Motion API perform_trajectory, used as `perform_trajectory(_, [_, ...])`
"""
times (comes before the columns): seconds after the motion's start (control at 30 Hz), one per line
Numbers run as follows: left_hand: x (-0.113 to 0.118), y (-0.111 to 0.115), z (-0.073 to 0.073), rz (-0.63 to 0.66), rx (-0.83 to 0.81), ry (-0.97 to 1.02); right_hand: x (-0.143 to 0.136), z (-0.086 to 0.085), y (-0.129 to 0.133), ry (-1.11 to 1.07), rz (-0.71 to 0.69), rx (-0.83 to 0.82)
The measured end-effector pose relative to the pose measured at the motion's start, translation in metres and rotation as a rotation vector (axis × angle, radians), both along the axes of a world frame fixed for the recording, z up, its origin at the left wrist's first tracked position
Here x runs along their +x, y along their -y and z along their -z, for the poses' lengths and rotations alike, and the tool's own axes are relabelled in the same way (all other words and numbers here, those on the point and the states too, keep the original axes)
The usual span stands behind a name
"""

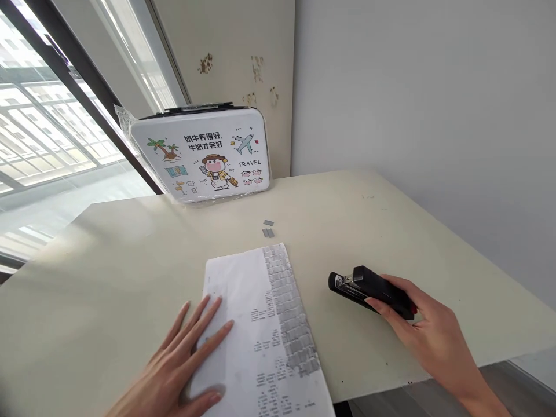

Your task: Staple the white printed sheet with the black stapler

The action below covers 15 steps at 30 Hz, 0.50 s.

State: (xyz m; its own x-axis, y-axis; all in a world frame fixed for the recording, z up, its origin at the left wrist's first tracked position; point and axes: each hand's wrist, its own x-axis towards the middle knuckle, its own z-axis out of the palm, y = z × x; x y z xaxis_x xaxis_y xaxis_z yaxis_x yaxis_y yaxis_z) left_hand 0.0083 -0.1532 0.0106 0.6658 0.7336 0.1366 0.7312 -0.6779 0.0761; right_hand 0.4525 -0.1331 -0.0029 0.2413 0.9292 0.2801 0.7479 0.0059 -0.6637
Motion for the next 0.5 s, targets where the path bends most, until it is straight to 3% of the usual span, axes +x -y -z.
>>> perform_trajectory(0.2, [0.068,-0.026,0.001,0.094,-0.07,0.044,-0.012,-0.027,0.002,-0.022,0.108,-0.043])
perform_trajectory(0.5, [0.193,-0.095,0.039,0.144,-0.143,0.187,-0.011,-0.036,-0.017,0.001,0.025,0.019])
